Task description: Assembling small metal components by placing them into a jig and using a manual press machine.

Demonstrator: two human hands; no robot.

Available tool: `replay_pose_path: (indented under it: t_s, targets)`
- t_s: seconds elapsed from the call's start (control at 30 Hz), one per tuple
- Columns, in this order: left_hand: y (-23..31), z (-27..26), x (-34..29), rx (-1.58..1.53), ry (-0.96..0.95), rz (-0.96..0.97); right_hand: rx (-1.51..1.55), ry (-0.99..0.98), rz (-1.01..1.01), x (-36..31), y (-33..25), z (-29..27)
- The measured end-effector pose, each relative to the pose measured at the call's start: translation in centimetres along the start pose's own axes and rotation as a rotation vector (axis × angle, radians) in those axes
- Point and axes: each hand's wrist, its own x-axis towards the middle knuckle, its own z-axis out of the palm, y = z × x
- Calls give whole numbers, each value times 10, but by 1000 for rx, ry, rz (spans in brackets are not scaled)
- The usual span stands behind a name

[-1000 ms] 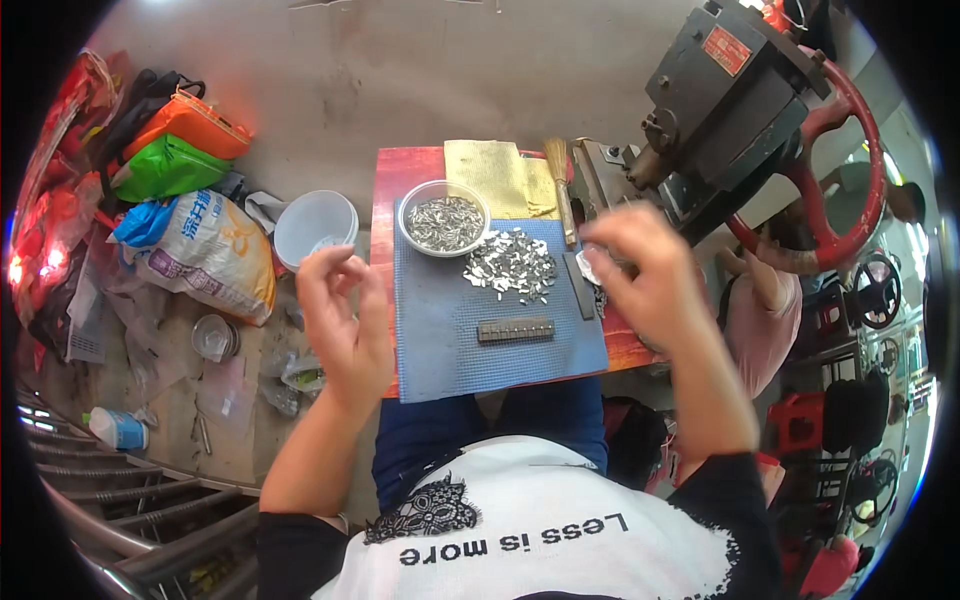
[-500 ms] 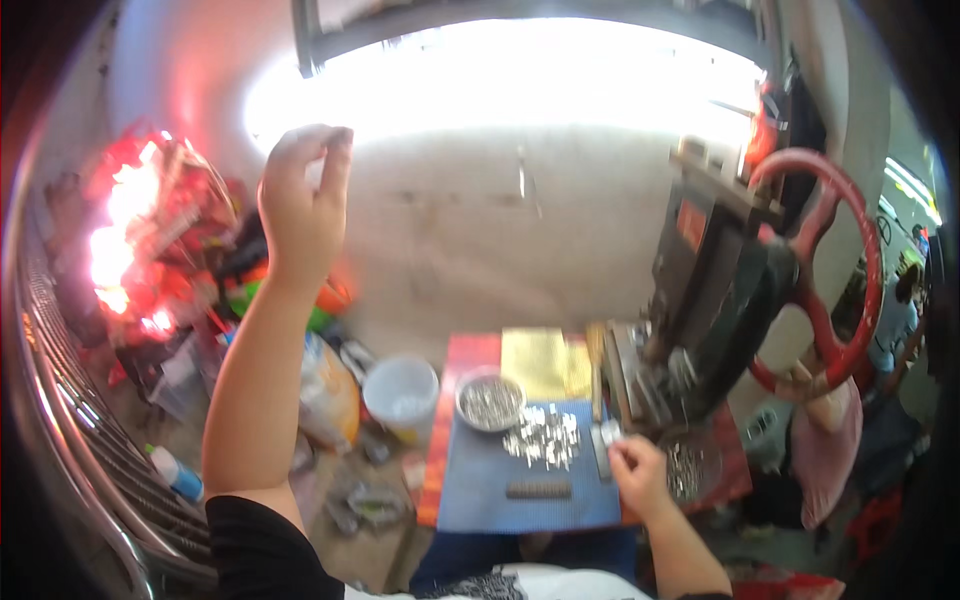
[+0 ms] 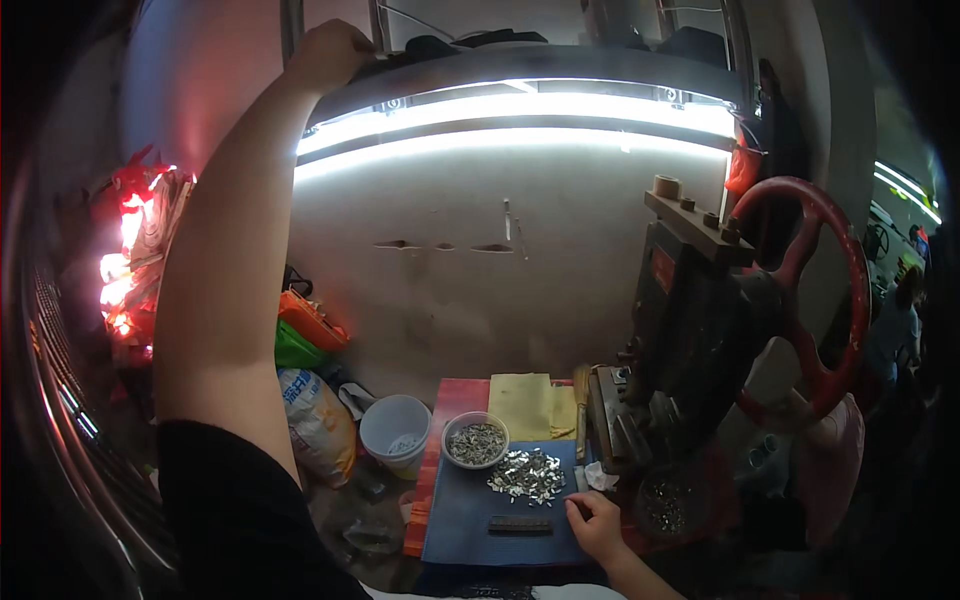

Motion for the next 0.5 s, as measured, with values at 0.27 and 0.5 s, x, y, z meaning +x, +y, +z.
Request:
replay_pose_path:
  t_s: [0.27, 0.5]
  targets:
    - [-10, -1, -4, 301, 375, 126, 64, -10, 47, -6, 4, -3]
    - [58, -40, -63, -123, 746, -130, -18, 29, 64, -15, 11, -8]
